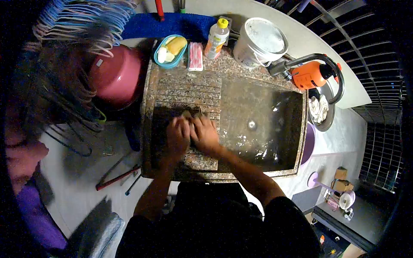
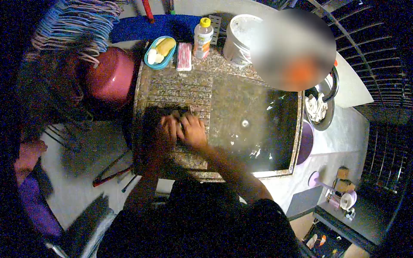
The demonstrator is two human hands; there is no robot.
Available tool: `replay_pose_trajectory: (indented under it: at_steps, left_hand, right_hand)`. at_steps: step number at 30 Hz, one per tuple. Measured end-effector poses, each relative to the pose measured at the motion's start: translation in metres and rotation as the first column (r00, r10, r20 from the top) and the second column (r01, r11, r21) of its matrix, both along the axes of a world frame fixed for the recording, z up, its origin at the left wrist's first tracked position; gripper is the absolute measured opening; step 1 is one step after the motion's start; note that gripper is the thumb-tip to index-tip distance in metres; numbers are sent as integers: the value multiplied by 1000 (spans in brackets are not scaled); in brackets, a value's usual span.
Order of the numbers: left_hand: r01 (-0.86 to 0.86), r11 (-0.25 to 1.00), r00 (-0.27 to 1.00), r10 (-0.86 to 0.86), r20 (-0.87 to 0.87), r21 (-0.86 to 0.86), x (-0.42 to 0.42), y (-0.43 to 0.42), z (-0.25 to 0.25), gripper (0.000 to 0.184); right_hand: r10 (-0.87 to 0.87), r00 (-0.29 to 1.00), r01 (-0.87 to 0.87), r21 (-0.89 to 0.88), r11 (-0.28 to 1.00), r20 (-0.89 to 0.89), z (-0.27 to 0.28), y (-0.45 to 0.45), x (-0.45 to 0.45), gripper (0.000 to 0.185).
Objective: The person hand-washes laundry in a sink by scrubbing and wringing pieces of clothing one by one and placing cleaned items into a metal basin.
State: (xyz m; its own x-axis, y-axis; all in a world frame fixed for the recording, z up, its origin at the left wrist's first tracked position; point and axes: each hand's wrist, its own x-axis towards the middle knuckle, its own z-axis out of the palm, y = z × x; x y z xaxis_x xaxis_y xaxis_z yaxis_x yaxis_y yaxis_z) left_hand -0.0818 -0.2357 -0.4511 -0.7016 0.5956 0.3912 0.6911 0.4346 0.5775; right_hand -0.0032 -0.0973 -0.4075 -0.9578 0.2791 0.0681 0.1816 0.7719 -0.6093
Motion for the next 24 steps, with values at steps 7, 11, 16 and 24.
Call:
replay_pose_trajectory:
  at_steps: [7, 11, 16, 24]
  left_hand:
    - [-313, 942, 950, 309, -52, -118, 25, 28, 13, 23]
    - [-275, 904, 957, 225, -182, -327, -33, 42, -57, 25]
    - [-345, 916, 724, 399, 563, -205, -45, 73, -17, 26]
    - [263, 955, 959, -244, 143, -138, 45, 185, -6, 41]
  right_hand:
    - [12, 987, -58, 286, 956, 160, -37, -15, 2, 38]
    - [-23, 982, -2, 127, 992, 187, -24, 19, -55, 33]
    - [-299, 943, 327, -233, 916, 146, -37, 40, -46, 45]
    - [-572, 807, 560, -118, 820, -143, -81, 143, 69, 50]
